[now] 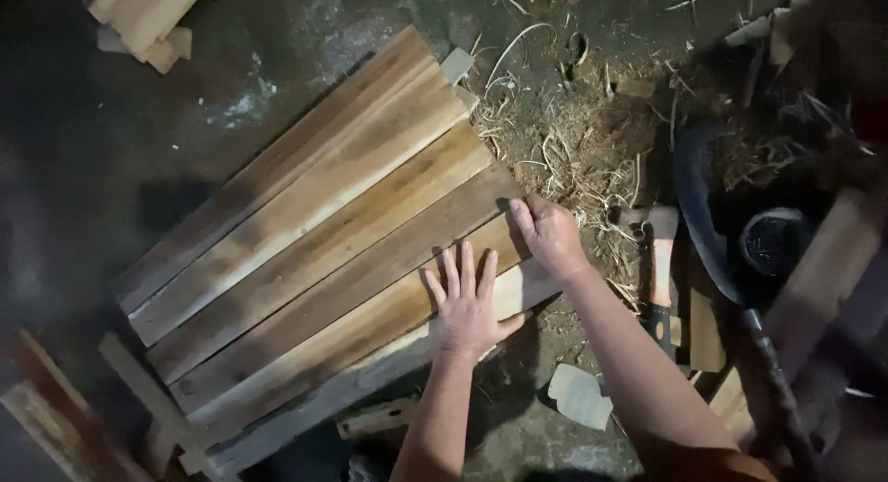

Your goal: The person assembles a wooden crate by arranging planks on a frame and securing them with nails. They use a hammer to drive nails into the wood, ensuring the planks are firmly attached to the structure.

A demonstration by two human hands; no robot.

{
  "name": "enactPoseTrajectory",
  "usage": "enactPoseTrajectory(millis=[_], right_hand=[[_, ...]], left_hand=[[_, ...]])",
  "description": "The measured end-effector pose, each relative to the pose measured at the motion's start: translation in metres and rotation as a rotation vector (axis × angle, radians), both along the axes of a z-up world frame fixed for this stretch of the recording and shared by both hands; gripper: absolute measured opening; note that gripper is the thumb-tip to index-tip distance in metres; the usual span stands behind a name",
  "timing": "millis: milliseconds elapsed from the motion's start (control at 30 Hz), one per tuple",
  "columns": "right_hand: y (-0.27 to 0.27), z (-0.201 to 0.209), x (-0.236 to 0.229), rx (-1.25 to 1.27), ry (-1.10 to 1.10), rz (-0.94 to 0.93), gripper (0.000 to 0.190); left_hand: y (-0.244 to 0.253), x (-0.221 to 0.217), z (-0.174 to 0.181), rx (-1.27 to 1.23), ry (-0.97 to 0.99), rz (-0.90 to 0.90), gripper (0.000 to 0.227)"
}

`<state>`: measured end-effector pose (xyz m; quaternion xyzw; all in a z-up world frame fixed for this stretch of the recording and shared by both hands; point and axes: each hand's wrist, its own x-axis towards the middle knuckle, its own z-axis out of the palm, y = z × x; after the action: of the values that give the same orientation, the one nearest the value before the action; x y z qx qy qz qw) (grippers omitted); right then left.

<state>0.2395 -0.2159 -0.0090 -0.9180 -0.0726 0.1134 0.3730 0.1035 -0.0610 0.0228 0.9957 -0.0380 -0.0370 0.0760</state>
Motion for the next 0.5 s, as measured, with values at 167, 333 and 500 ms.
enactPoseTrajectory(millis=[167,333,500], right_hand=[[-0.001,0.0,0.003,0.011,0.052,-0.007,0.049],[0.003,0.004,-0.001,0.019,0.079,-0.011,0.049],[-0.001,0.007,0.001,0.036,0.077,-0.046,0.048]], left_hand=[[0.001,0.004,0.001,-0.02,0.015,-0.013,0.12],[0.002,-0.002,-0.002,-0.025,0.021,-0.01,0.117],[0.0,-0.001,-0.006,-0.021,-0.061,-0.017,0.116]])
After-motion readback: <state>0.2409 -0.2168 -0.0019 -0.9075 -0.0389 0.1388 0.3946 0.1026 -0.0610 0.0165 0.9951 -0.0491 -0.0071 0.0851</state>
